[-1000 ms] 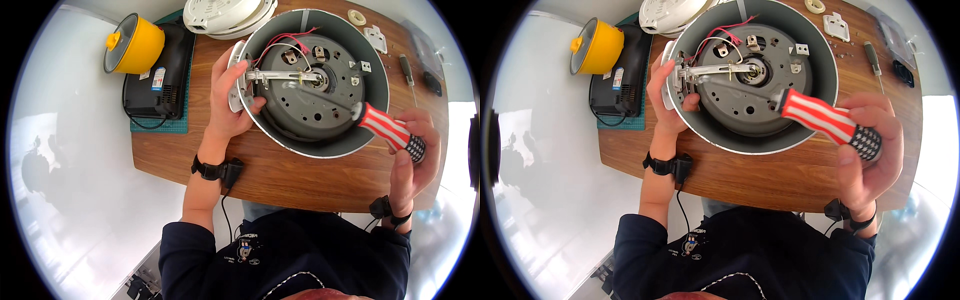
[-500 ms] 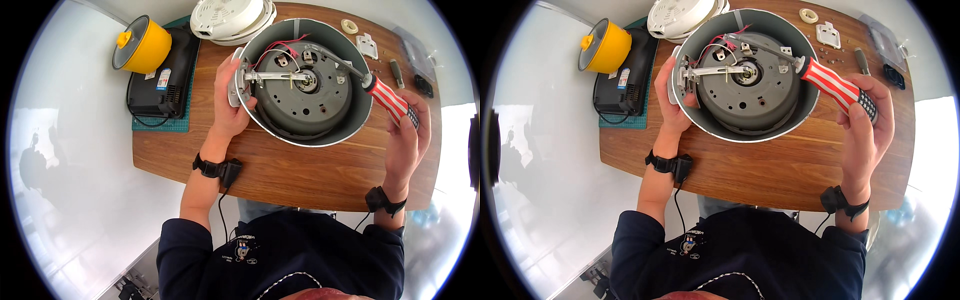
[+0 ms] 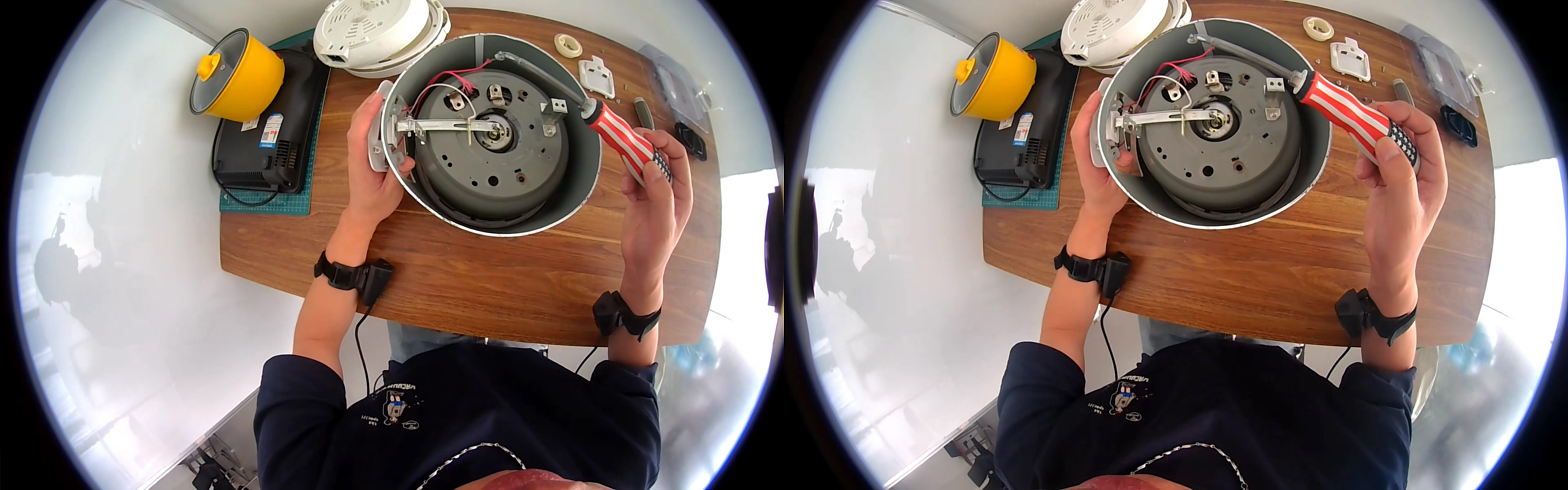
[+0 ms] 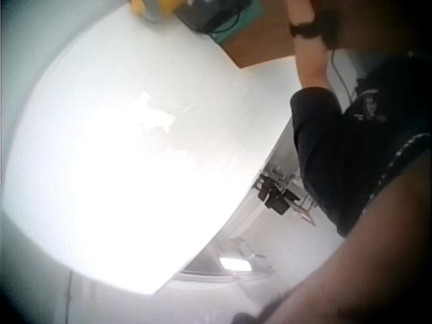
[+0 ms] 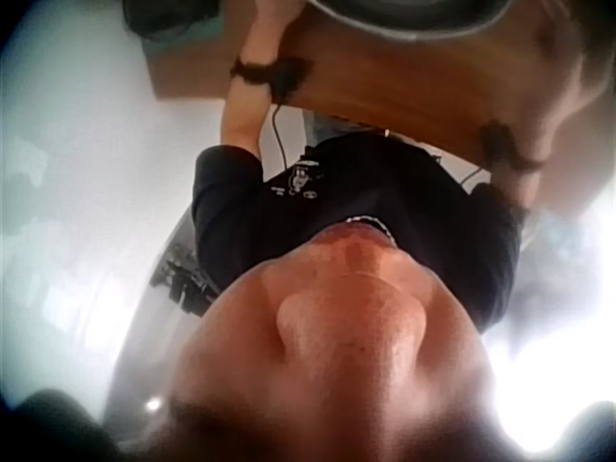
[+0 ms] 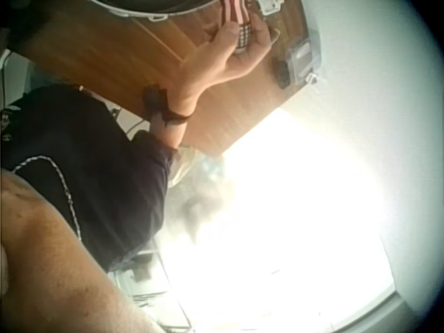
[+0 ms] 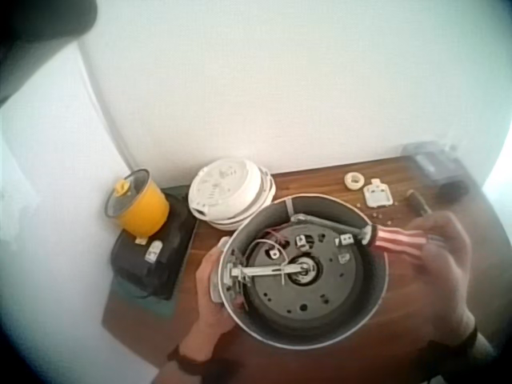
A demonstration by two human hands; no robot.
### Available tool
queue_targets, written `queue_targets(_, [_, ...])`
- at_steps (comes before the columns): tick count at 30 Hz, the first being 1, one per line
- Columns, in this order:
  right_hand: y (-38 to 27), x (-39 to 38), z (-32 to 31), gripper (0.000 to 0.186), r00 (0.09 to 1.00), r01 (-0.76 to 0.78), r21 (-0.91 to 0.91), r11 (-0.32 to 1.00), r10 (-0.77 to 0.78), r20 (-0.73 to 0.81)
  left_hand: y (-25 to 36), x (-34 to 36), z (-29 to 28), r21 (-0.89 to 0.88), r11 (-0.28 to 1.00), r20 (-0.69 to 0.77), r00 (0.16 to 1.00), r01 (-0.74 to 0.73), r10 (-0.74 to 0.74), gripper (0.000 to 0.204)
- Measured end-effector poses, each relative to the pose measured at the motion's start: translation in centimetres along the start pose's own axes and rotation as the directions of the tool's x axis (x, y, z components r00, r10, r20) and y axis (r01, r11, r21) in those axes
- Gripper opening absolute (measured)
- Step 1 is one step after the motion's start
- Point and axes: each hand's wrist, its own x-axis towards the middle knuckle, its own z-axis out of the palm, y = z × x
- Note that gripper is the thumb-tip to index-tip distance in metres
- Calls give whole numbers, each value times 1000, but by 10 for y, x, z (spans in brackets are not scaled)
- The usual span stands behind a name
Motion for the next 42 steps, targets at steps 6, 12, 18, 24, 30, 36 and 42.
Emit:
queue_targets(6, [0,1,-2,28,1000,1,8,1000,-1,9,0,-3,0,-69,995,-25,997,74,-76,92])
queue_targets(12, [-1,1,-5,28,1000,5,10,1000,-5,0,6,-2,2,-87,989,-54,991,121,-126,109])
queue_targets(18, [2,0,-6,28,1000,-1,19,1000,1,11,9,-4,-2,-153,979,-63,987,137,-148,103])
queue_targets(24, [7,-3,-9,28,998,-34,10,999,33,47,11,-5,0,-159,980,-75,989,116,-129,98])
queue_targets(30, [11,-6,-9,28,997,-49,25,998,47,57,12,-6,-2,-181,976,-50,990,124,-135,100])
queue_targets(36, [13,-8,-10,28,997,-52,31,998,50,57,15,-6,-4,-163,968,-31,979,193,-200,101])
queue_targets(42, [17,-10,-14,28,996,-55,34,998,52,73,13,-6,-6,-212,952,9,975,219,-223,94])
